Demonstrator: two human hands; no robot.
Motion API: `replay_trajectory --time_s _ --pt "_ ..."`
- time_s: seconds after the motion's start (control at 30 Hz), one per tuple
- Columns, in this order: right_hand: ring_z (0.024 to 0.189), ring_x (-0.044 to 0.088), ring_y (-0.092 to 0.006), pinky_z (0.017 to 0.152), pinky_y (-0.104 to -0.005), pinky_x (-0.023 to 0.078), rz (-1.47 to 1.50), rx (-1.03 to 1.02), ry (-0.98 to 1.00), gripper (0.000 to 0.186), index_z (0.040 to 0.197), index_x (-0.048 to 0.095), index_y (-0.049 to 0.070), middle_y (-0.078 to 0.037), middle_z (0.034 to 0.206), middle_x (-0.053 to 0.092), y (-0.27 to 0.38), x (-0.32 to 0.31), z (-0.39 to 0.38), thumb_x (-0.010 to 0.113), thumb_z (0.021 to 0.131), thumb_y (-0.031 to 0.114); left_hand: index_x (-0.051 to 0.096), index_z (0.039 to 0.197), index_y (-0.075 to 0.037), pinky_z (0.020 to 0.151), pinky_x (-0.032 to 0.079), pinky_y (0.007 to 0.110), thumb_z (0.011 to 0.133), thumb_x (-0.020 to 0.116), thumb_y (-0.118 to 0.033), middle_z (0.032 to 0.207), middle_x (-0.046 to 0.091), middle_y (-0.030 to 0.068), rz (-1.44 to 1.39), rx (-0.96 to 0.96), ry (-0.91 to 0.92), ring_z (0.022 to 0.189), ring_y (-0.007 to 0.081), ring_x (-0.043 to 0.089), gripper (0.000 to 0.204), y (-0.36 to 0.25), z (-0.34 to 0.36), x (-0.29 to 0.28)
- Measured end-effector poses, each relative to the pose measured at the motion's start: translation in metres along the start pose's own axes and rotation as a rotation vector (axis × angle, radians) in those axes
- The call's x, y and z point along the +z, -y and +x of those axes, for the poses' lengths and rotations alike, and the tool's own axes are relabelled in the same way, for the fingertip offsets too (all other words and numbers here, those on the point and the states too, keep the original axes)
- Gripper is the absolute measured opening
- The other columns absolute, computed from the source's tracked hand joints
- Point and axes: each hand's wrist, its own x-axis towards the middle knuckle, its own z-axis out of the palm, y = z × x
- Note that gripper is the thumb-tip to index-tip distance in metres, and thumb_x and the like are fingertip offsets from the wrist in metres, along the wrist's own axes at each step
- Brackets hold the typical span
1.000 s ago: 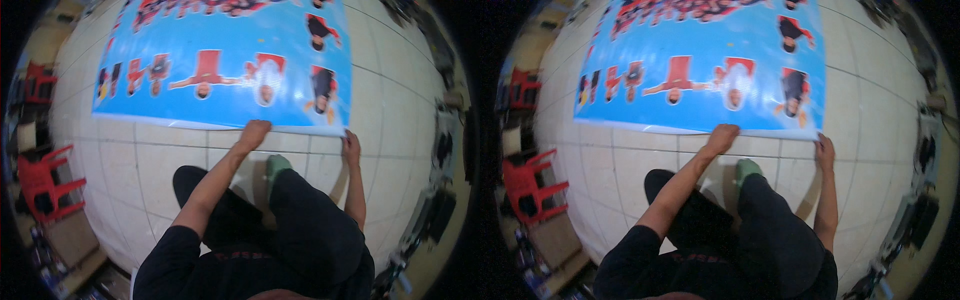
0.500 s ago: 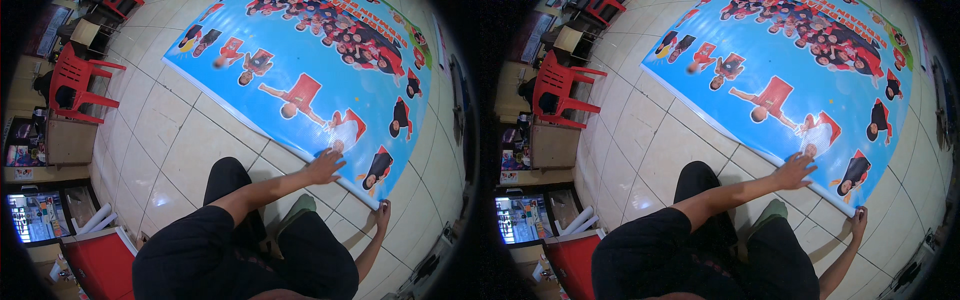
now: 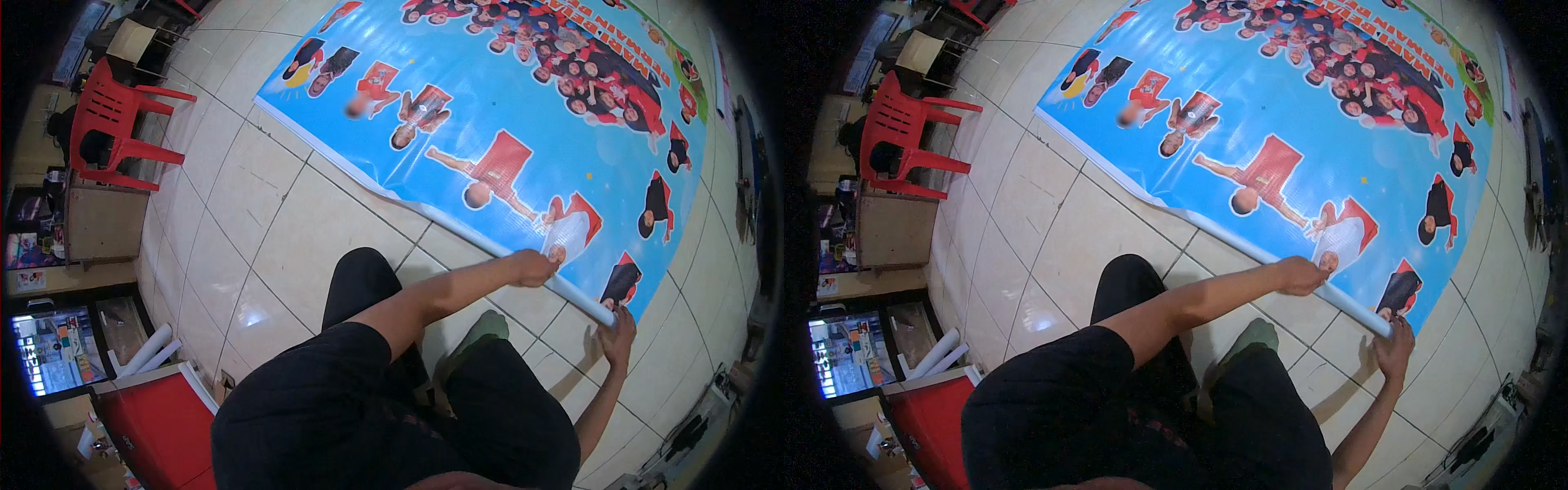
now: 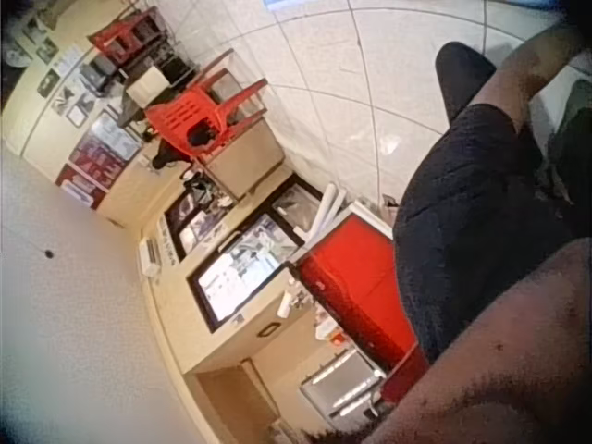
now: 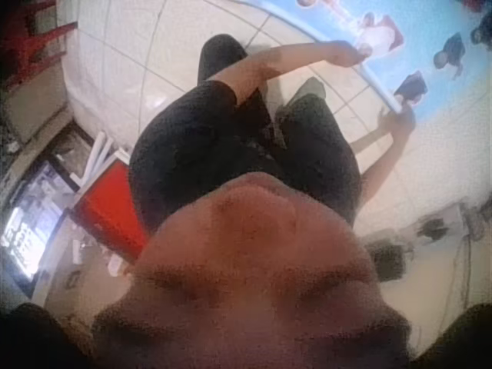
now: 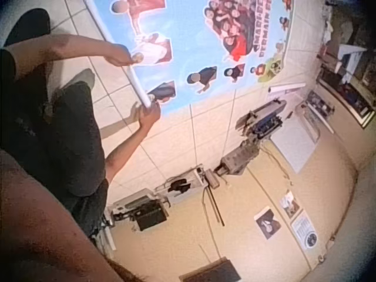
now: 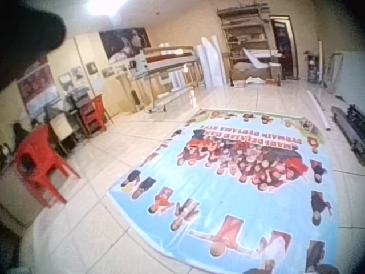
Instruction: Sealing the edges of printed banners using a continuous band heat sealer and then rolling them up for storage.
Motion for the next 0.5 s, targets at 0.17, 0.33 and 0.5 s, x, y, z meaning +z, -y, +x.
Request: replay_trajectory --time_s 0.17,0.33,0.5 --pt "0.103 0.055 -0.0379 0.092 -0.0508 0.039 -0.127 0.088 0.117 0.05 0.122 0.054 0.004 -0.019 0.11 0.06 -0.05 0.037 -0.022 0.064 0.073 0.007 0.052 0.123 -0.009 0.092 0.044 0.05 0.088 0.057 -0.027 0.115 0.061 0.0184 0.058 -0.084 -0.274 0.107 0.0349 0.059 0.041 -0.019 -0.001 0.019" --pt "0.092 0.057 -0.0387 0.078 -0.0504 0.042 -0.034 0.206 0.274 0.032 0.103 0.058 0.004 -0.017 0.089 0.062 -0.055 0.035 0.02 0.062 0.071 0.01 0.039 0.144 -0.012 0.11 0.03 0.049 0.091 0.056 -0.033 0.139 0.042 0.0197 0.307 0.224 -0.468 0.132 0.0345 0.039 0.059 0.088 -0.084 0.037" --pt "0.106 0.05 -0.0335 0.085 -0.0509 0.038 -0.185 0.36 0.504 0.032 0.106 0.06 0.011 -0.01 0.115 0.055 -0.085 0.043 0.024 0.058 0.074 0.015 0.039 0.143 -0.008 0.107 0.033 0.045 0.095 0.051 -0.023 0.139 0.044 0.0182 0.378 0.304 -0.248 0.131 0.032 0.041 0.052 0.199 -0.169 -0.043"
